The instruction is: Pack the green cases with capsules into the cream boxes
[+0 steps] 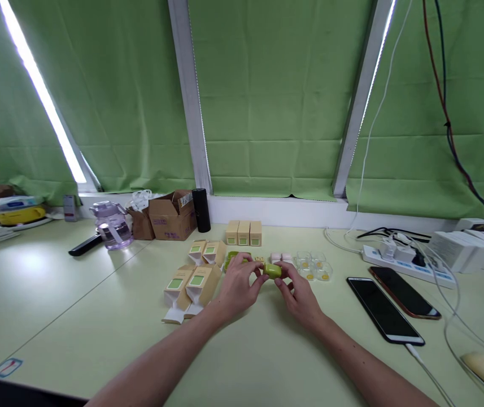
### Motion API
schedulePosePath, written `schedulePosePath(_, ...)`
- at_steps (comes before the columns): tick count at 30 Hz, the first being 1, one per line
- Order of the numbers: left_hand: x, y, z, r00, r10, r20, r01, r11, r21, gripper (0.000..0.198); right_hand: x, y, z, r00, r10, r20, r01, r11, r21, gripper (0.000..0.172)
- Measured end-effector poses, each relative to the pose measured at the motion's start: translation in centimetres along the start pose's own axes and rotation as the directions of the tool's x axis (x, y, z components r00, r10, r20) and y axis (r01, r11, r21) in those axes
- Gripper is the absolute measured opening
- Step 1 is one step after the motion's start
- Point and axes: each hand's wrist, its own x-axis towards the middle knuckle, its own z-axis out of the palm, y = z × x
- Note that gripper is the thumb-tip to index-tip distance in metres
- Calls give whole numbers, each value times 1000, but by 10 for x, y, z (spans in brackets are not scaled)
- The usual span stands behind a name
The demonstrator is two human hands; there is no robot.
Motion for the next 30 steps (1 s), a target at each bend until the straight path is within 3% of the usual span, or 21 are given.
schedulePosePath(6,2,1,0,994,-106,36,109,990,-91,14,-1,0,0,1000,3,10,-3,1000,1,54)
schedulePosePath(15,3,3,0,987,-140,80,150,978,-145,18,1,-1,0,1000,1,-27,0,1000,14,47)
schedulePosePath(22,2,1,-1,987,-121,107,136,979,-154,37,1,-5,-1,999,33,-17,-32,997,70,47)
schedulePosePath(30,-1,-3,1,991,6,133,9,993,-115,23,1,-7,-1,997,59,41,-66,979,195,45)
